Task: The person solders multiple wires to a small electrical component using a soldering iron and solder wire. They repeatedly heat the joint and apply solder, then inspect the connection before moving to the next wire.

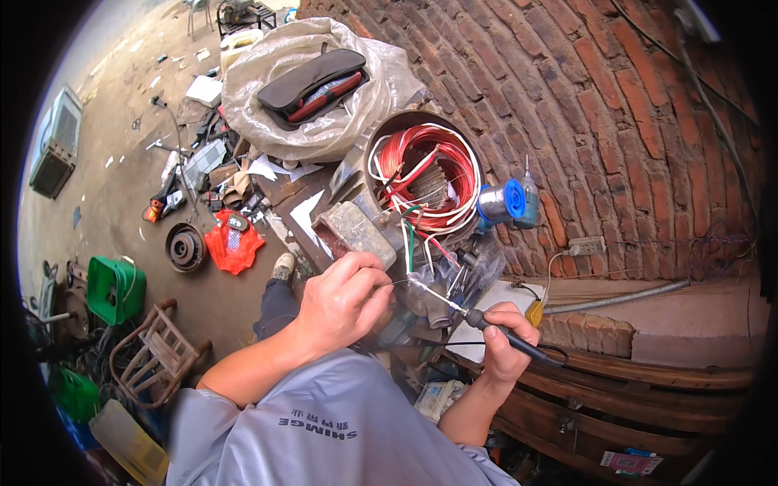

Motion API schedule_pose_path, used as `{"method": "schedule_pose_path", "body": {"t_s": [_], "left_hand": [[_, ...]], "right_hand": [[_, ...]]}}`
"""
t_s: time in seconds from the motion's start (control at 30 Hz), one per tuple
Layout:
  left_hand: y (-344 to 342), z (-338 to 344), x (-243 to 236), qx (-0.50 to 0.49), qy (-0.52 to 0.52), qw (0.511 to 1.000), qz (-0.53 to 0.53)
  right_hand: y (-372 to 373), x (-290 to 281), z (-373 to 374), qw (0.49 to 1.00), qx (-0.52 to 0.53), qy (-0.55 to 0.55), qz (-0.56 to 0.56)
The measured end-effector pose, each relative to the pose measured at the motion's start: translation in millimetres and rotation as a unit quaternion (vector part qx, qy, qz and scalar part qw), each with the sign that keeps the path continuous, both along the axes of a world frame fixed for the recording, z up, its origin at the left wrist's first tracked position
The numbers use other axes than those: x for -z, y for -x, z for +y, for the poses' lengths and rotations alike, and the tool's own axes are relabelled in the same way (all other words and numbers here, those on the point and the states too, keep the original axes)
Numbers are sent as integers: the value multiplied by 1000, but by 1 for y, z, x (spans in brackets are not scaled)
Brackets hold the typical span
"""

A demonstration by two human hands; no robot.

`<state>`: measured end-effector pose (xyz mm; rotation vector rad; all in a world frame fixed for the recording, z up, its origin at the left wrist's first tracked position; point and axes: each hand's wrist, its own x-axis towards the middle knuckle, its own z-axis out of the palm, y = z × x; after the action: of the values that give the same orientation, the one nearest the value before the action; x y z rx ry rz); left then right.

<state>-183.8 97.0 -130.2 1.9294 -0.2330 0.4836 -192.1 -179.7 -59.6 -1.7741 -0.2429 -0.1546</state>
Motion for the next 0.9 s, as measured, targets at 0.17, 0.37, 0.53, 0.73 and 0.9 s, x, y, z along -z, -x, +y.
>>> {"method": "schedule_pose_path", "body": {"t_s": [0.17, 0.37, 0.53, 0.73, 0.9], "left_hand": [[-1, 0, 0, 0, -3, 1000, 2], [0, 0, 2, 0, -5, 1000, -4], [-2, -1, 2, 4, 4, 1000, -14], [-2, -1, -1, 7, 1, 1000, 0], [-3, -2, 0, 18, 8, 1000, -1]], "right_hand": [[-1, 0, 0, 1000, 1, -3, 1], [-1, 0, 0, 1000, -1, -4, -3], [0, 0, 0, 1000, 2, -8, 2], [-1, 0, 1, 1000, 2, -2, -5], [-1, 2, 0, 1000, 0, -3, -6]]}}
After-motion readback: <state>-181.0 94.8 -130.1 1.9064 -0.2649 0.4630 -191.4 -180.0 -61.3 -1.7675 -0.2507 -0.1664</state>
